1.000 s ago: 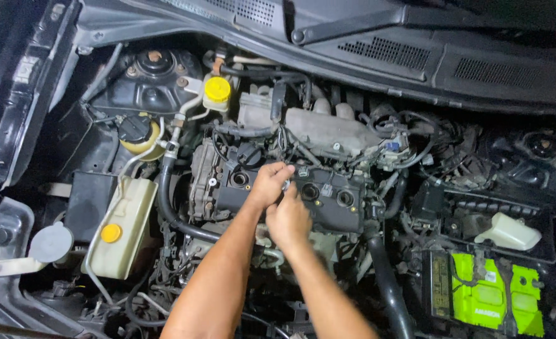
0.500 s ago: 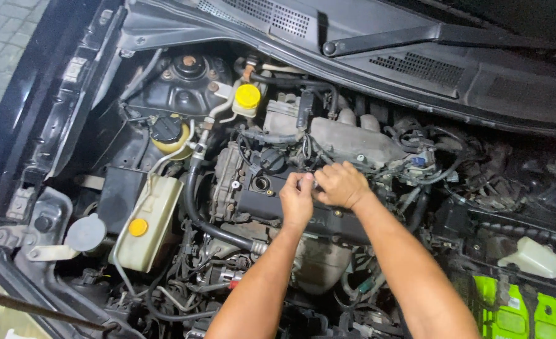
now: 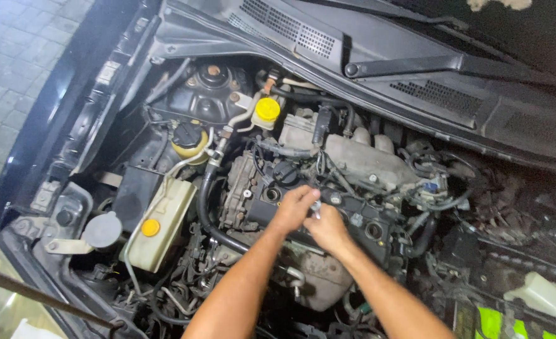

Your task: The person uses a ratchet wrench to loosen and remove a bolt from the car engine. They then remove a spark plug from the engine and place it on a nearby tool cart.

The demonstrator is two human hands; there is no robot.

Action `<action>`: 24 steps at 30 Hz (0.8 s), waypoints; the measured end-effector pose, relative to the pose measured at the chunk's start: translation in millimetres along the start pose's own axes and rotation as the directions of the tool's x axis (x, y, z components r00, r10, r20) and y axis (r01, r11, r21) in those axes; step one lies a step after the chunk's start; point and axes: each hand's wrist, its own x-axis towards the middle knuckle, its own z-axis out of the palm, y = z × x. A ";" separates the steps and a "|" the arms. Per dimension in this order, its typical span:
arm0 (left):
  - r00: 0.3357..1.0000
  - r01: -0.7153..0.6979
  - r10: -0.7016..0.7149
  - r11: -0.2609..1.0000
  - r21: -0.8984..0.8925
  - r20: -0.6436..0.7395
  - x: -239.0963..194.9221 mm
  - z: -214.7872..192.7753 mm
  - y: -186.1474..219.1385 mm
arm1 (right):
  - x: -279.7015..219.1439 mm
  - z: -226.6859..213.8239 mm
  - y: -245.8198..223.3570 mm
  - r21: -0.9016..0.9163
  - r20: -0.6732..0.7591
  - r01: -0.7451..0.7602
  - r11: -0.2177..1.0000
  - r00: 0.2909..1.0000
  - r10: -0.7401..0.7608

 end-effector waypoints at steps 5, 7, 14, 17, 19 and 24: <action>0.992 0.016 0.000 0.993 0.120 -0.130 -43.7 20.2 59.8 | 5.9 -86.5 -42.5 -0.671 0.249 0.303 0.676 0.952 -0.179; 0.988 0.039 -0.015 0.987 0.154 -0.156 -54.8 23.8 69.5 | 15.6 -101.4 -46.0 -0.745 0.391 0.473 0.471 0.881 -0.266; 0.949 -0.315 0.243 0.729 0.608 0.200 -31.4 -27.9 41.8 | -24.2 -60.5 -69.0 -0.129 0.316 -0.015 0.992 0.947 0.056; 0.948 -0.318 0.233 0.647 0.693 0.217 -25.3 -24.0 20.5 | -39.6 -21.4 -52.1 0.526 0.413 -0.456 0.718 0.875 0.253; 0.975 -0.223 0.159 0.621 0.752 0.158 -29.3 -19.8 19.6 | -36.6 -5.9 -43.5 0.738 0.392 -0.468 0.486 0.884 0.256; 0.989 -0.143 0.115 0.549 0.824 0.095 -39.0 -9.5 40.0 | 39.3 -41.2 12.0 -0.500 0.181 0.068 0.863 0.983 0.028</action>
